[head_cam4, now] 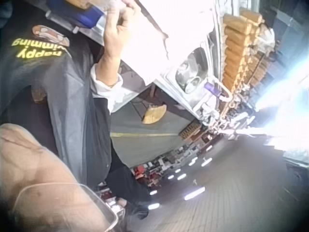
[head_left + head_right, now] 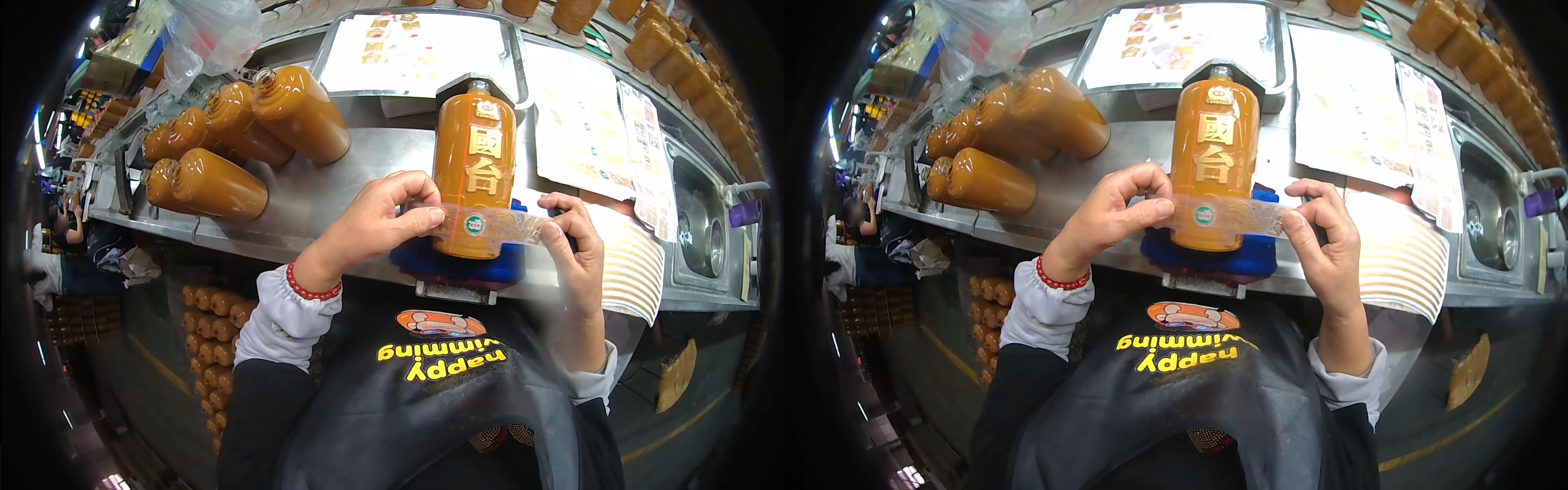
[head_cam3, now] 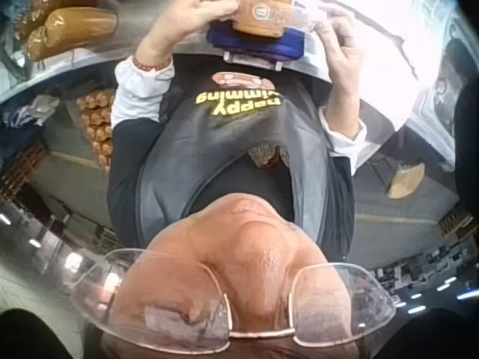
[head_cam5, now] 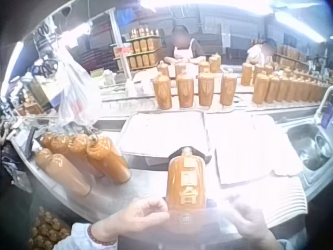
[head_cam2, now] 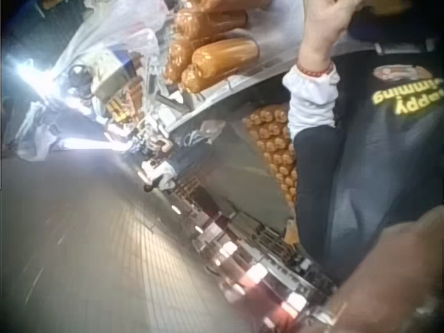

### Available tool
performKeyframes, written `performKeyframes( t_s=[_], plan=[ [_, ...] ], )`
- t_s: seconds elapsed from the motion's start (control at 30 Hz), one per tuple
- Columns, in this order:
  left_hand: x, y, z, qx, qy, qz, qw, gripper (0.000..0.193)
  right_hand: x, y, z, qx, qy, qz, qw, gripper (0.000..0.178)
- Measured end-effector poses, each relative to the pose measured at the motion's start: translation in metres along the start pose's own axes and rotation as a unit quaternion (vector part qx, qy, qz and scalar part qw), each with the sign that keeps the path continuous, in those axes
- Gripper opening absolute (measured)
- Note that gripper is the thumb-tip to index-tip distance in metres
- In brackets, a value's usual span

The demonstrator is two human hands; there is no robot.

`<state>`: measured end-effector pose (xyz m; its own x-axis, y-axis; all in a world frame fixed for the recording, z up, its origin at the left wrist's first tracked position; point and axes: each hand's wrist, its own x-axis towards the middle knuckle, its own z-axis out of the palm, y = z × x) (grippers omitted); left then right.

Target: The person applies labels to amber-colored plastic bottles at a workstation. They peel labels from a sheet, position them on the bottle, and smooth them with a green card. Finished bottles are placed on a nearby pallet.

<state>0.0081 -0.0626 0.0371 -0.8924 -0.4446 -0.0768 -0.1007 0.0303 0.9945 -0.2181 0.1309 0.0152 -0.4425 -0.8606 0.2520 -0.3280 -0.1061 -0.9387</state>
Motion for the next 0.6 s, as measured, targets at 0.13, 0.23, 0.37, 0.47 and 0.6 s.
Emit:
performKeyframes(
  t_s=[0.13, 0.23, 0.37, 0.47, 0.6],
  plan=[
    [0.0038, 0.0038, 0.0001, -0.067, -0.017, -0.02, 0.997, 0.015, -0.0006, 0.0044, -0.0002, -0.003, 0.003, 0.008, 1.0, 0.015],
    [0.0057, 0.0031, -0.0004, -0.076, -0.018, -0.016, 0.997, 0.015, -0.0005, 0.0068, -0.0006, -0.004, 0.003, 0.01, 1.0, 0.016],
    [0.0064, 0.0024, -0.0015, -0.065, -0.021, -0.022, 0.997, 0.016, -0.0009, 0.0084, 0.0006, 0.007, 0.0, 0.021, 1.0, 0.015],
    [0.007, 0.0027, -0.0007, -0.07, -0.019, -0.024, 0.997, 0.017, -0.0007, 0.0086, 0.0007, 0.005, -0.001, 0.022, 1.0, 0.015],
    [0.0072, 0.0031, -0.0003, -0.063, -0.016, -0.02, 0.998, 0.017, 0.0, 0.0097, -0.0005, -0.004, -0.005, 0.008, 1.0, 0.014]
  ],
)
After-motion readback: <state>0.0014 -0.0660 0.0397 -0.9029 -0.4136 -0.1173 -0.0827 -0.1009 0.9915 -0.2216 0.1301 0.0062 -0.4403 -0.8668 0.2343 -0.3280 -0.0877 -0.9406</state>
